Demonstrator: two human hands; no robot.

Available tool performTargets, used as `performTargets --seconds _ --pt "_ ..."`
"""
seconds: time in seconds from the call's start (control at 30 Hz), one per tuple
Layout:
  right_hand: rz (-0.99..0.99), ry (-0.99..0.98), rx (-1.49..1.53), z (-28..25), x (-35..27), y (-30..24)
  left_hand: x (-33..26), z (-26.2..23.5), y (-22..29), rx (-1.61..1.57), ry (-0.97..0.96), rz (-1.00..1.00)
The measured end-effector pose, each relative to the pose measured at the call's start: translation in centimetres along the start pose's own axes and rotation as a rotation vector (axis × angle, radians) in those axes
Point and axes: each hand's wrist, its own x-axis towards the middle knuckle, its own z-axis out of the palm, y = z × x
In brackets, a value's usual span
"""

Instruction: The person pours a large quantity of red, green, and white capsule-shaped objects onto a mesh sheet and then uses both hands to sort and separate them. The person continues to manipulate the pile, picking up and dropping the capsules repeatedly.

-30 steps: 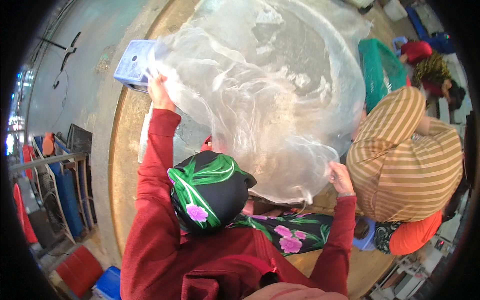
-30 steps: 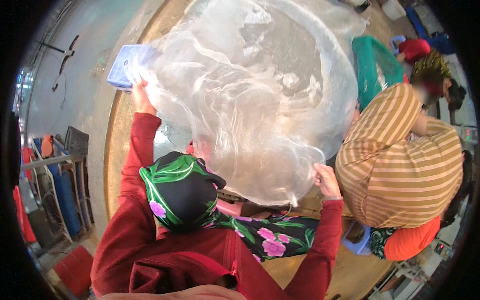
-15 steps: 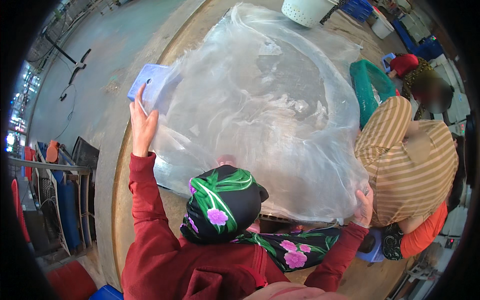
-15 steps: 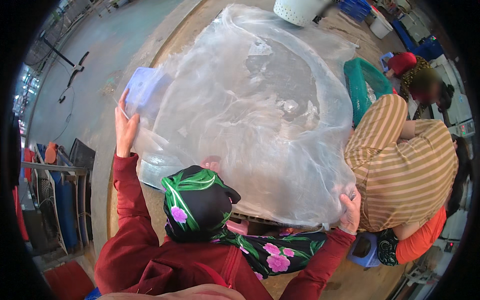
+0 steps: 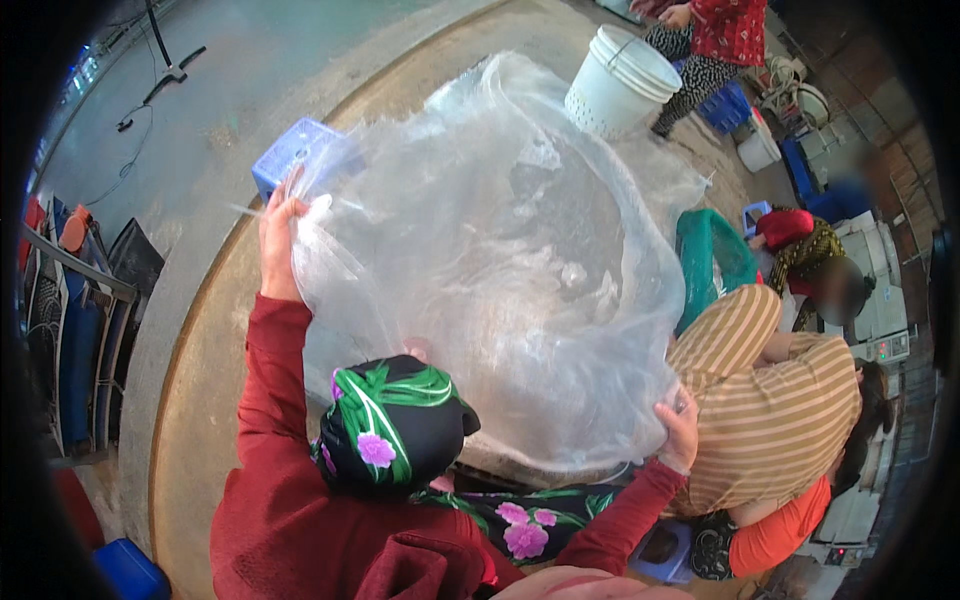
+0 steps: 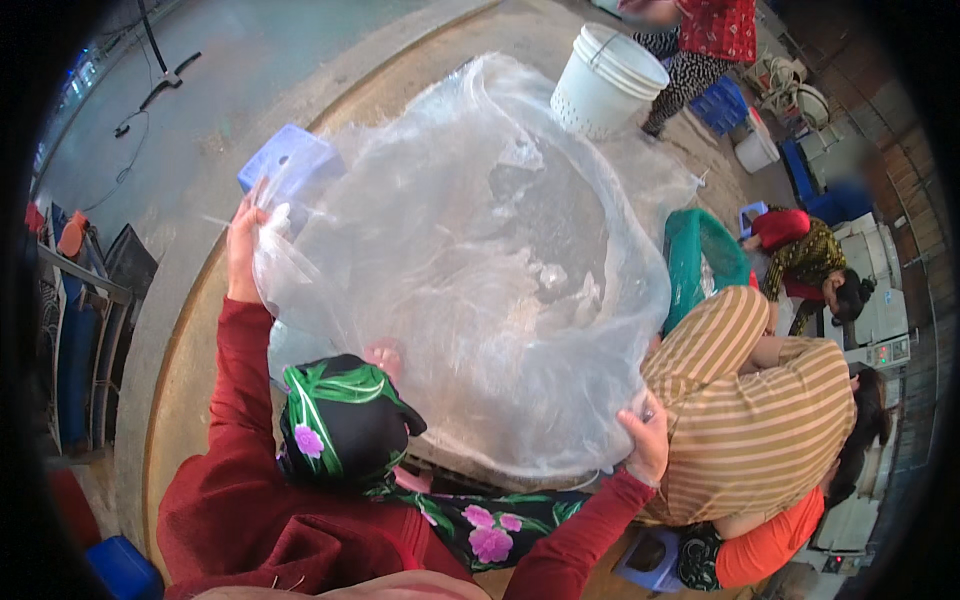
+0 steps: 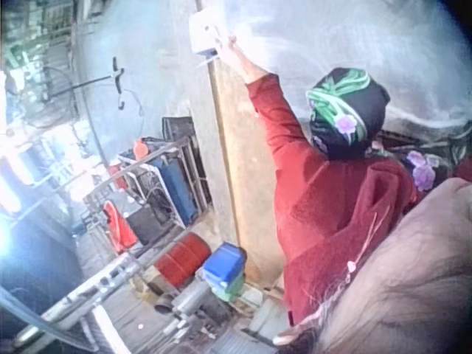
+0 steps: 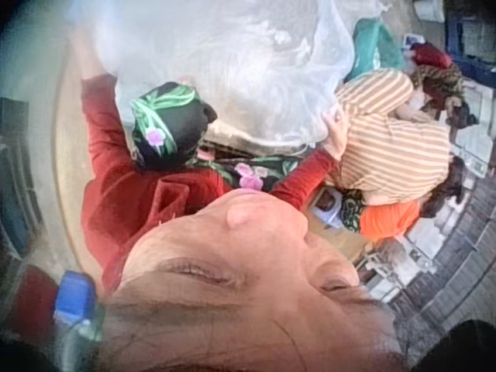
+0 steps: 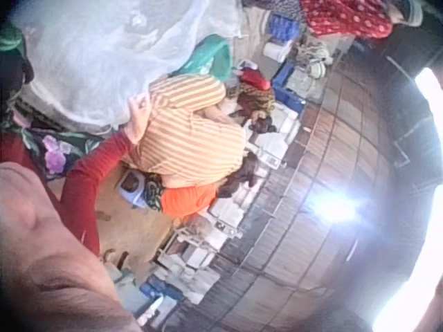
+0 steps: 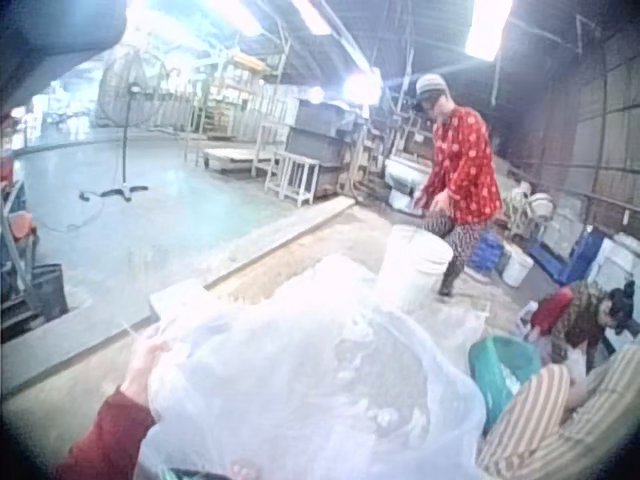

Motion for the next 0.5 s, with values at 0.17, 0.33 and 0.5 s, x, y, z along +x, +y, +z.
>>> performTargets --seconds 0.17,0.33,0.5 --pt "0.048 -0.007 0.063 1.0 -1.2 -0.1 0.1 -1.2 -1.6 -0.146 0.065 0.047" --pt "-0.026 0.051 0.041 0.6 -1.2 0.2 -0.6 1.2 -1.5 -0.177 0.084 0.120" --pt "-0.083 0.027 0.089 -0.5 -1.4 0.3 -0.4 1.9 0.5 -0.202 -0.059 0.110"
